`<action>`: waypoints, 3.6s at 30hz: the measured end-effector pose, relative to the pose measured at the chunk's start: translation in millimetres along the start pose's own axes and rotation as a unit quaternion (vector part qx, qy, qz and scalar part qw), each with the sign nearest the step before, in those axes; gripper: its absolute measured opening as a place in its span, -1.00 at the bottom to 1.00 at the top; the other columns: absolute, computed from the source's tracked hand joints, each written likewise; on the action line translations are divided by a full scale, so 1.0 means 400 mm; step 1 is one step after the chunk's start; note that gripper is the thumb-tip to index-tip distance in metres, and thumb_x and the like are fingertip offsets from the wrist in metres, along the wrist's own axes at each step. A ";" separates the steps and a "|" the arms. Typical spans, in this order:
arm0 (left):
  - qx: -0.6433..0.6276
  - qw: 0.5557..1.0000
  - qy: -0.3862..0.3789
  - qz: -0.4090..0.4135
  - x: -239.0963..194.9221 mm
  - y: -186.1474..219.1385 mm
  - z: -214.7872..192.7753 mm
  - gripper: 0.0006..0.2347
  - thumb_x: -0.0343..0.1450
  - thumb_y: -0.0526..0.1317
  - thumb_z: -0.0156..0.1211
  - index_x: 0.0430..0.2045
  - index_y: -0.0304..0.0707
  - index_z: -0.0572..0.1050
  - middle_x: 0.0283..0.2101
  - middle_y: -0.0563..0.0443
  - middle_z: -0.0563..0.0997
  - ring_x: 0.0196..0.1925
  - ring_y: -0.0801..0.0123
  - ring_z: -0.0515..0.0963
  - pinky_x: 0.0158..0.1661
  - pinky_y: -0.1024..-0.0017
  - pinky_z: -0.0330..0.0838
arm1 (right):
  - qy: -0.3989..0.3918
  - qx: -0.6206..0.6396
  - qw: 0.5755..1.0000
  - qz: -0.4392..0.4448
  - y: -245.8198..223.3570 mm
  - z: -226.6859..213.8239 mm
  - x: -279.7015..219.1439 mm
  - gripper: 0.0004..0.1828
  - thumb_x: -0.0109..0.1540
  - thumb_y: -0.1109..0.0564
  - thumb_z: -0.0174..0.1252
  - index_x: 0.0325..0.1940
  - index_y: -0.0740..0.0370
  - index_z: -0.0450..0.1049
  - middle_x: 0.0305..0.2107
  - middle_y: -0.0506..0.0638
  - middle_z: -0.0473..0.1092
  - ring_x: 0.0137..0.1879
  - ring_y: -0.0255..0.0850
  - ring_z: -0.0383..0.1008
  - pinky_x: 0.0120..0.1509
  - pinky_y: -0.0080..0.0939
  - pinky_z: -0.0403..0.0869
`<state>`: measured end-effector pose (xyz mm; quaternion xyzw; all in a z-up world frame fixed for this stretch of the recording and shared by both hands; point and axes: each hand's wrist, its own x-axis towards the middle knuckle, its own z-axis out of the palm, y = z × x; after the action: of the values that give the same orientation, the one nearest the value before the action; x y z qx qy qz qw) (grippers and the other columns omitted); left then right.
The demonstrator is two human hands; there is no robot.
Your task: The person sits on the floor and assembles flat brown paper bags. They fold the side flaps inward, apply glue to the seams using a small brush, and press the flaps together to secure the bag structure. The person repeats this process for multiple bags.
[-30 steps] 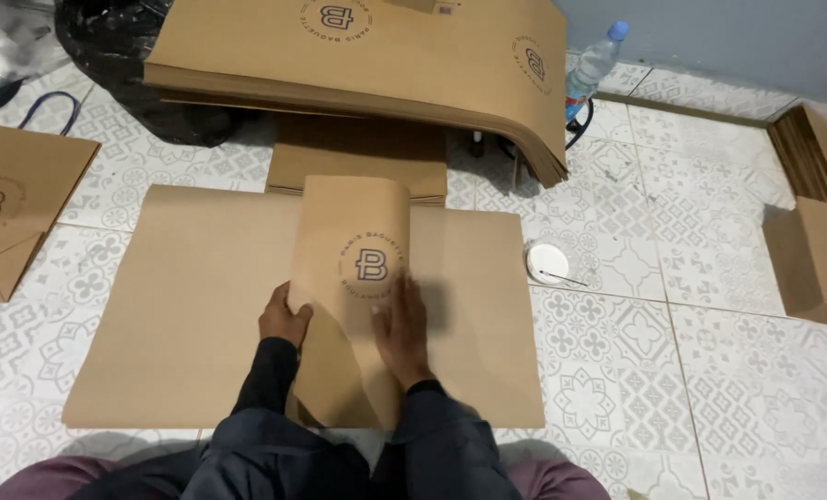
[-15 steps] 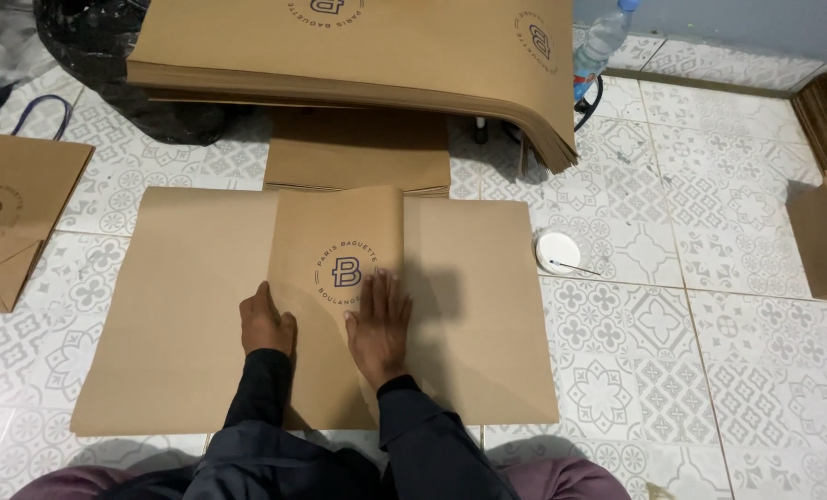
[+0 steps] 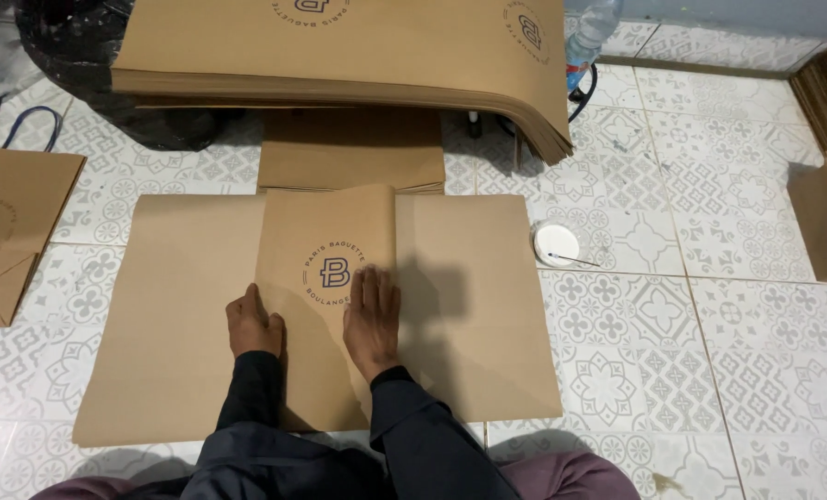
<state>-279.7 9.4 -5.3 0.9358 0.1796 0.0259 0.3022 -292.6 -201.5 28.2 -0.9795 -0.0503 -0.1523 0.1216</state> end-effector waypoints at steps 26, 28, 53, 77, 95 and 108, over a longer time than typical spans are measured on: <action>0.017 0.999 0.044 0.018 0.019 -0.047 -0.003 -0.39 0.36 -0.35 0.25 0.41 -0.18 0.30 0.14 -0.13 0.34 0.28 -0.05 0.42 0.26 0.11 0.39 | -0.132 0.045 0.989 0.041 -0.001 -0.036 0.014 -0.16 0.34 -0.13 0.01 0.58 0.26 -0.10 0.51 0.25 -0.13 0.62 0.29 -0.32 0.58 0.40 -0.13; 0.018 0.999 0.037 0.013 0.029 -0.057 0.009 -0.38 0.36 -0.34 0.26 0.41 -0.17 0.30 0.15 -0.12 0.33 0.29 -0.05 0.42 0.26 0.12 0.39 | -0.129 0.047 0.990 0.039 0.004 -0.040 0.016 -0.15 0.34 -0.14 0.01 0.59 0.26 -0.11 0.52 0.24 -0.13 0.62 0.28 -0.32 0.58 0.40 -0.14; 0.031 0.998 0.042 0.046 0.028 -0.042 0.041 -0.40 0.34 -0.32 0.28 0.37 -0.21 0.34 0.14 -0.12 0.35 0.23 0.02 0.44 0.23 0.19 0.43 | -0.255 0.027 0.964 0.070 0.061 -0.055 0.030 -0.19 0.37 -0.37 -0.34 0.63 -0.02 -0.21 0.55 0.05 -0.26 0.63 0.11 -0.36 0.56 0.43 -0.23; 0.252 0.959 0.025 0.125 0.054 -0.053 0.093 -0.51 0.37 -0.12 0.04 0.27 0.09 0.39 0.35 0.13 0.25 0.37 0.08 0.27 0.22 0.07 0.32 | -0.166 0.330 0.873 0.320 0.153 -0.007 0.044 -0.34 0.19 -0.03 0.14 0.42 -0.28 0.33 0.26 0.11 0.26 0.40 0.08 0.31 0.37 0.05 0.38; 0.227 0.944 -0.063 0.230 -0.118 0.150 0.268 -0.55 0.26 -0.15 0.18 0.03 -0.28 0.37 0.18 -0.17 0.30 0.09 -0.11 0.38 -0.09 0.05 0.36 | -0.131 0.463 0.792 0.375 0.422 -0.236 -0.055 -0.40 0.12 0.18 0.34 0.26 0.18 0.44 0.08 0.15 0.49 0.15 -0.09 0.50 0.22 -0.18 0.49; 0.233 0.914 -0.156 0.294 0.004 0.154 0.280 -0.45 0.32 0.17 0.22 0.12 -0.04 0.30 0.10 -0.05 0.39 0.12 0.05 0.43 0.08 0.02 0.29 | -0.216 -0.052 0.975 -0.023 0.251 -0.093 0.254 -0.32 0.38 -0.40 -0.22 0.59 -0.34 0.02 0.53 0.01 -0.04 0.65 0.12 -0.26 0.60 0.43 -0.22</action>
<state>-240.8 -98.7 -61.3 0.9824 -0.1525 -0.0751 0.0781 -193.3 -301.7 71.7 -0.9928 -0.0903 0.0580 0.0531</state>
